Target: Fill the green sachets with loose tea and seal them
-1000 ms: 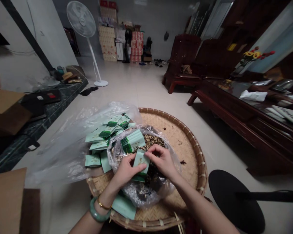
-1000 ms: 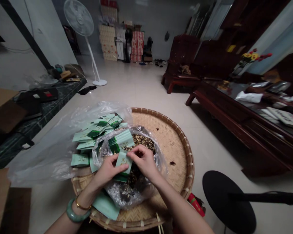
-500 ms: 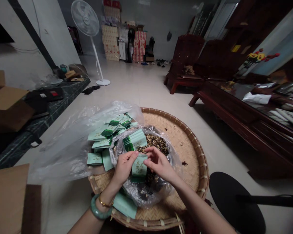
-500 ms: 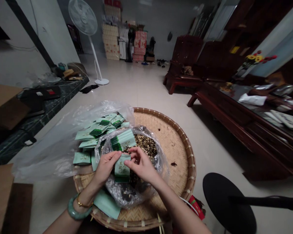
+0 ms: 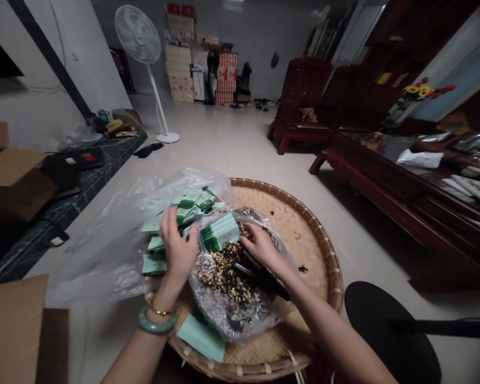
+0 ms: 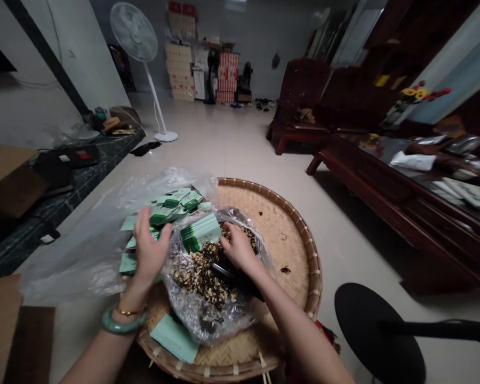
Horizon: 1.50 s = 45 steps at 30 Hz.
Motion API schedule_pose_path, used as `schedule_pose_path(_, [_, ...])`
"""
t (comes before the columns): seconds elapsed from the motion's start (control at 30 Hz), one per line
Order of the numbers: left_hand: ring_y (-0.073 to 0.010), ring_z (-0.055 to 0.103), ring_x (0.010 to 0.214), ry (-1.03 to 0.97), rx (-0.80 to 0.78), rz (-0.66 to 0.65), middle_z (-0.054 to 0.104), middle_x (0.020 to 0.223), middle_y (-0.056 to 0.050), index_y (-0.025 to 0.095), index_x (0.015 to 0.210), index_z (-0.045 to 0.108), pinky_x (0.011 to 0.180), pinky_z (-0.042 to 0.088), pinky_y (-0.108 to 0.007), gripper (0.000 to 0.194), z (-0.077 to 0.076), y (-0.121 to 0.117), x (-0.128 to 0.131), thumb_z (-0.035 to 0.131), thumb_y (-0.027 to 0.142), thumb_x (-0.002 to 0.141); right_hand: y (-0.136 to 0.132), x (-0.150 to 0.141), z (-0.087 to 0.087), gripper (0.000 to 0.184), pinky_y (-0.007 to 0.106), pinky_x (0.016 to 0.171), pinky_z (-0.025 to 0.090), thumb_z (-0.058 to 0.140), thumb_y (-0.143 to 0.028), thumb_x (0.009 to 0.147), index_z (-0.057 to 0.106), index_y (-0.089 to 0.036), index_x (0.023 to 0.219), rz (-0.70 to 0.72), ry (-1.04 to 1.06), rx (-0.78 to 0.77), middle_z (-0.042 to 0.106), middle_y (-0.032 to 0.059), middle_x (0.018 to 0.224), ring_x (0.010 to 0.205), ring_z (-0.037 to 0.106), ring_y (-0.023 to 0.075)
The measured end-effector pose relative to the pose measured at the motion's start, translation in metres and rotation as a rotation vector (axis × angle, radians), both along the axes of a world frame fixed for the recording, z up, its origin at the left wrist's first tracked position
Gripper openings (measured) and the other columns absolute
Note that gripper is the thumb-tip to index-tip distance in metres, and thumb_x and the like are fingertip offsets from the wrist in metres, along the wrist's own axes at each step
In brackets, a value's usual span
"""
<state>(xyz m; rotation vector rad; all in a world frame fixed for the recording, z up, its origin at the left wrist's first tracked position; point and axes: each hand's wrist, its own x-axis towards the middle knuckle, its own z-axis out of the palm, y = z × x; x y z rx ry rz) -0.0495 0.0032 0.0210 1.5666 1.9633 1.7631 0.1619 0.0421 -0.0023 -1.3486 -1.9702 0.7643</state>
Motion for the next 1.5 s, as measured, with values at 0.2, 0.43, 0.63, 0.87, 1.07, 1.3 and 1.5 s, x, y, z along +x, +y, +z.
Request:
schedule_pose_path(0.2, [-0.0309,0.050,0.104,0.675,-0.261,-0.318,0.064,0.110,-0.012,0.019,0.107,0.067,0.087,0.044,-0.047,0.027,-0.018,-0.012,0.026,0.058,0.013,0.081,0.008,-0.011,-0.001,0.028,0.032,0.075,0.051,0.056,-0.011,0.078,0.069,-0.017,0.102,0.056,0.006,-0.016,0.074,0.0070,0.097,0.076,0.067,0.0197])
schedule_pose_path(0.43, [-0.0300,0.054,0.094,0.698,-0.250,-0.247,0.068,0.100,-0.011,0.021,0.102,0.069,0.080,0.042,-0.044,0.024,-0.025,-0.010,0.026,0.056,0.013,0.083,-0.003,-0.006,-0.011,0.022,0.034,0.077,0.051,0.057,-0.016,0.080,0.070,-0.020,0.096,-0.009,0.068,0.000,0.073,0.0047,0.090,0.078,0.066,0.0193])
schedule_pose_path(0.63, [-0.0271,0.059,0.086,0.456,-0.168,-0.272,0.073,0.084,-0.007,0.022,0.081,0.072,0.079,0.041,-0.041,0.011,-0.011,-0.014,0.021,0.060,0.021,0.082,-0.008,-0.009,0.003,0.009,0.033,0.074,0.049,0.061,-0.021,0.082,0.070,-0.021,0.081,-0.037,0.165,0.250,0.062,0.0057,0.085,0.082,0.059,0.0199])
schedule_pose_path(0.87, [-0.0197,0.064,0.067,-0.230,-0.234,-0.331,0.073,0.070,-0.001,0.022,0.071,0.073,0.067,0.048,-0.028,0.007,0.009,-0.025,0.029,0.070,0.028,0.070,-0.029,-0.020,0.030,0.027,0.041,0.085,0.049,0.057,-0.023,0.086,0.066,-0.025,0.112,-0.113,0.228,0.512,0.059,0.0092,0.103,0.098,0.056,0.0240])
schedule_pose_path(1.07, [-0.0156,0.058,0.057,-0.496,-0.325,-0.369,0.069,0.062,-0.001,0.017,0.068,0.073,0.058,0.047,-0.025,0.018,0.005,-0.041,0.038,0.076,0.033,0.062,-0.047,-0.023,0.035,0.034,0.040,0.080,0.053,0.054,-0.017,0.089,0.061,-0.025,0.121,-0.066,0.188,0.670,0.066,0.0099,0.100,0.094,0.061,0.0233])
schedule_pose_path(1.3, [-0.0134,0.057,0.057,-0.660,-0.377,-0.419,0.068,0.061,0.000,0.015,0.066,0.071,0.057,0.046,-0.023,0.019,0.005,-0.055,0.049,0.077,0.032,0.059,-0.061,-0.017,0.031,0.039,0.042,0.083,0.053,0.053,-0.011,0.089,0.059,-0.025,0.124,-0.052,0.173,0.795,0.069,0.0116,0.106,0.098,0.064,0.0237])
schedule_pose_path(1.5, [-0.0140,0.058,0.056,-0.638,-0.376,-0.419,0.069,0.060,-0.002,0.015,0.065,0.071,0.057,0.045,-0.024,0.018,0.008,-0.056,0.051,0.075,0.031,0.060,-0.064,-0.013,0.030,0.035,0.038,0.073,0.053,0.059,-0.011,0.085,0.065,-0.026,0.116,-0.157,0.157,0.850,0.067,0.0102,0.095,0.087,0.061,0.0223])
